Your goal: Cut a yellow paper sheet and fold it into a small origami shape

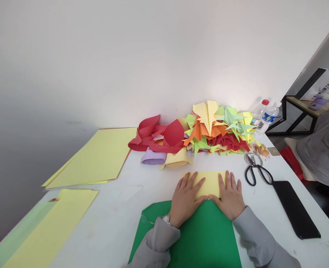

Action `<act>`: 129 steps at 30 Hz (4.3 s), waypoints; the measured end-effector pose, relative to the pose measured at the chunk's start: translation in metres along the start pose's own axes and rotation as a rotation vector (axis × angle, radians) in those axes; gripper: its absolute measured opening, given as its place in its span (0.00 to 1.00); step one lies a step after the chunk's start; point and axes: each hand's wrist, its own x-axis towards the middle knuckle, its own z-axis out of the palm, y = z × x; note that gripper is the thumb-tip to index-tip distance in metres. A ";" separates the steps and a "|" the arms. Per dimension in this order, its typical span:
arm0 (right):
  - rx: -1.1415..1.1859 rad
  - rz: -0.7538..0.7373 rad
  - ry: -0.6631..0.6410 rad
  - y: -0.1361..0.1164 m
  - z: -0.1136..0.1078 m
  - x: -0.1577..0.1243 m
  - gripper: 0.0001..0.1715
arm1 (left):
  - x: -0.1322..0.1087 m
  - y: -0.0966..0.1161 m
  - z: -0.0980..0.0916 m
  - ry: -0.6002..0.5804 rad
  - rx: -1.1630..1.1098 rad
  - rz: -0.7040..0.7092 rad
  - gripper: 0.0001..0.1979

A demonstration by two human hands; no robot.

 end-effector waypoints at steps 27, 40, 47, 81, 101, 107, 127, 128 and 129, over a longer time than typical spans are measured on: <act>0.008 -0.192 -0.139 0.049 -0.013 -0.002 0.33 | 0.006 -0.034 -0.025 -0.436 -0.271 0.044 0.28; 0.112 -0.230 -0.234 0.064 -0.013 0.006 0.33 | 0.017 -0.079 -0.031 -0.558 -0.451 0.228 0.31; 0.108 -0.203 -0.238 0.059 -0.018 0.005 0.34 | 0.013 -0.055 -0.026 -0.378 -0.329 0.153 0.21; 0.100 -0.226 -0.224 0.061 -0.016 0.004 0.33 | 0.031 -0.098 -0.045 -0.591 -0.553 0.341 0.37; -0.019 -0.247 0.199 0.046 0.006 -0.001 0.28 | -0.016 0.018 -0.005 0.057 -0.005 -0.065 0.28; -0.078 -0.285 0.259 0.049 0.013 0.001 0.28 | -0.019 0.013 -0.004 0.091 -0.071 -0.076 0.33; -0.107 -0.393 0.289 0.064 0.026 0.003 0.39 | -0.019 0.005 0.000 0.121 0.034 0.026 0.30; -0.109 -0.390 0.287 0.064 0.026 0.003 0.39 | -0.019 0.005 0.000 0.123 0.036 0.036 0.29; -0.111 -0.389 0.288 0.064 0.026 0.003 0.39 | -0.019 0.005 0.000 0.122 0.037 0.041 0.29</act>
